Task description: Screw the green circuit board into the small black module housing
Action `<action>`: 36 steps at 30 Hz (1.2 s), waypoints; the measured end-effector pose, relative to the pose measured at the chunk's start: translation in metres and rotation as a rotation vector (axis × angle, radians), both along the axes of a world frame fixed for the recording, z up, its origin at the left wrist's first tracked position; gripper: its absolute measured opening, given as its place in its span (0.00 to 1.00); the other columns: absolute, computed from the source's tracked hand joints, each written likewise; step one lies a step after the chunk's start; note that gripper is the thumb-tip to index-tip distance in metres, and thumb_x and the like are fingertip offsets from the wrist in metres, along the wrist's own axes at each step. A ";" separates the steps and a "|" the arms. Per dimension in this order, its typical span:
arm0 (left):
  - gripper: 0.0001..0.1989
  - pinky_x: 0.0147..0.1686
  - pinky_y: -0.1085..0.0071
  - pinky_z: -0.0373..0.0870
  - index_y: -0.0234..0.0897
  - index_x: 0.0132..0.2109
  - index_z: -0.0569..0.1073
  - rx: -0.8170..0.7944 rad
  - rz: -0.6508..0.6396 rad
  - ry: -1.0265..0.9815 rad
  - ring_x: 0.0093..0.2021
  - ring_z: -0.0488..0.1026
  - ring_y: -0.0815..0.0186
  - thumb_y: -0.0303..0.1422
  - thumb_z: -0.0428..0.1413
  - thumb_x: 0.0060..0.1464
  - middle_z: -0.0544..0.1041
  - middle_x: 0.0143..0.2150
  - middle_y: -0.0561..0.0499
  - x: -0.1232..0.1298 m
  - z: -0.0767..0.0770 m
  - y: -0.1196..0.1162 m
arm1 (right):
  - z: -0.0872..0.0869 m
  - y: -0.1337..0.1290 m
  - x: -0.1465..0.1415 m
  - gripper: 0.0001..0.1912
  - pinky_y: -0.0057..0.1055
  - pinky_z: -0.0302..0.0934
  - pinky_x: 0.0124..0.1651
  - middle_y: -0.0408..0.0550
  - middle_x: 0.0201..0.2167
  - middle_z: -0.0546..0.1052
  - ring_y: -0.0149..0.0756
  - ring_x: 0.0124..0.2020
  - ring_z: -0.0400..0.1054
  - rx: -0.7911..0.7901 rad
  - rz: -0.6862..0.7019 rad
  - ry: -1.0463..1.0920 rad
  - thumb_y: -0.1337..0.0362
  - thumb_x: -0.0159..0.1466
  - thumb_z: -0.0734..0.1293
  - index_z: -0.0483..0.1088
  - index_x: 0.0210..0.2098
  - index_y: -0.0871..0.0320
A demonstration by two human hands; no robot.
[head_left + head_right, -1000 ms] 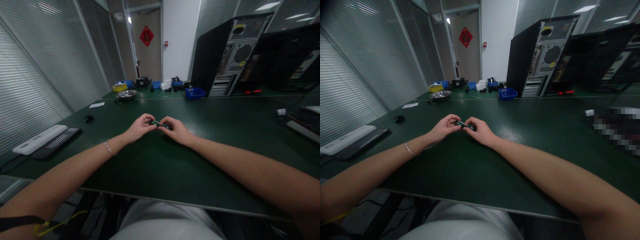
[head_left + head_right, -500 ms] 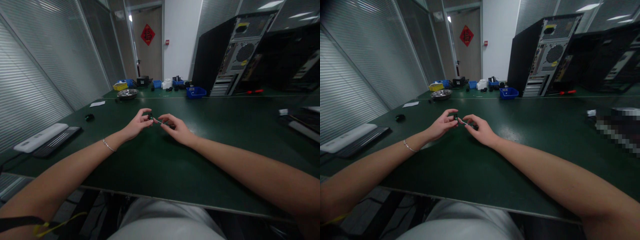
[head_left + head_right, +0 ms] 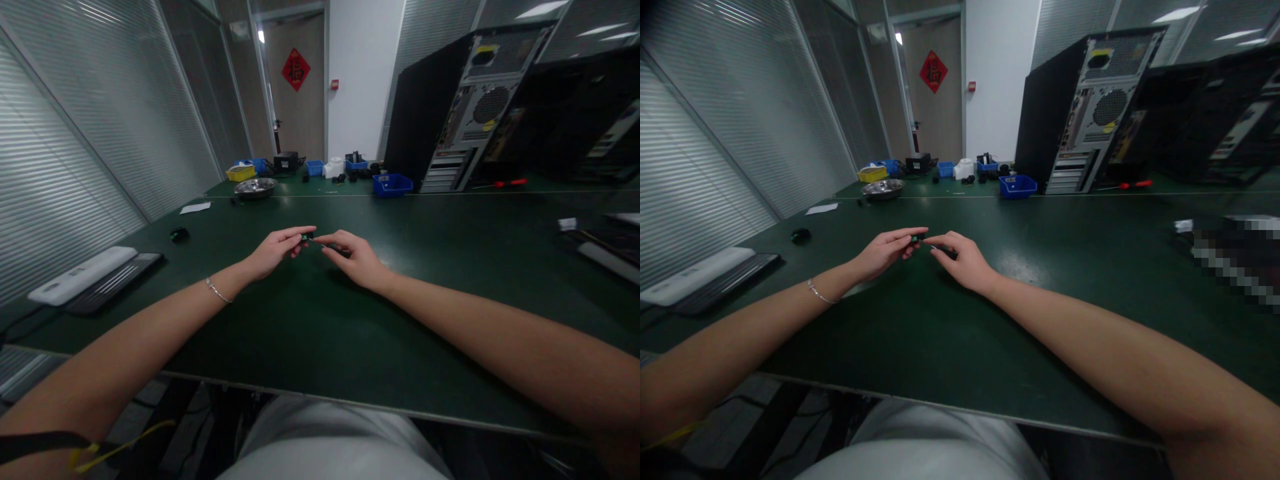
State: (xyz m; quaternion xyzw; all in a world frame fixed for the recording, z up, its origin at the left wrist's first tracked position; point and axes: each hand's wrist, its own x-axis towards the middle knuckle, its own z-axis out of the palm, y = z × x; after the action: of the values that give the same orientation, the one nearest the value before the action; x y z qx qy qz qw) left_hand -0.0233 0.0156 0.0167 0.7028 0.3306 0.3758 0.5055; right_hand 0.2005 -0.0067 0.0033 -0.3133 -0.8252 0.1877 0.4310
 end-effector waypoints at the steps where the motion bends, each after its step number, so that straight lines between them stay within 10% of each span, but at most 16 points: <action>1: 0.20 0.33 0.71 0.61 0.36 0.57 0.71 -0.002 -0.002 0.000 0.34 0.65 0.68 0.35 0.51 0.59 0.72 0.39 0.46 0.000 0.001 0.000 | 0.000 0.000 0.000 0.16 0.33 0.61 0.39 0.48 0.37 0.74 0.36 0.36 0.67 0.000 -0.001 0.005 0.66 0.65 0.63 0.72 0.51 0.51; 12: 0.17 0.28 0.73 0.64 0.37 0.55 0.67 0.299 0.034 0.206 0.29 0.66 0.69 0.36 0.51 0.60 0.71 0.35 0.51 0.004 0.001 -0.010 | -0.003 0.002 -0.001 0.15 0.32 0.61 0.38 0.48 0.37 0.74 0.36 0.36 0.67 0.005 -0.015 0.011 0.66 0.65 0.64 0.73 0.51 0.52; 36: 0.08 0.33 0.72 0.66 0.33 0.42 0.69 -0.245 -0.058 -0.267 0.31 0.70 0.70 0.29 0.58 0.56 0.74 0.33 0.49 0.012 -0.004 -0.010 | -0.005 0.002 -0.001 0.11 0.35 0.64 0.43 0.49 0.40 0.76 0.37 0.40 0.70 -0.003 0.035 0.020 0.66 0.64 0.64 0.73 0.46 0.56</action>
State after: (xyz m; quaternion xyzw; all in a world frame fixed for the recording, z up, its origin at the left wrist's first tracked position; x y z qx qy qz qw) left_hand -0.0118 0.0058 0.0129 0.5890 0.2836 0.4080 0.6373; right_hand 0.1998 -0.0045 -0.0016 -0.2977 -0.8259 0.1994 0.4353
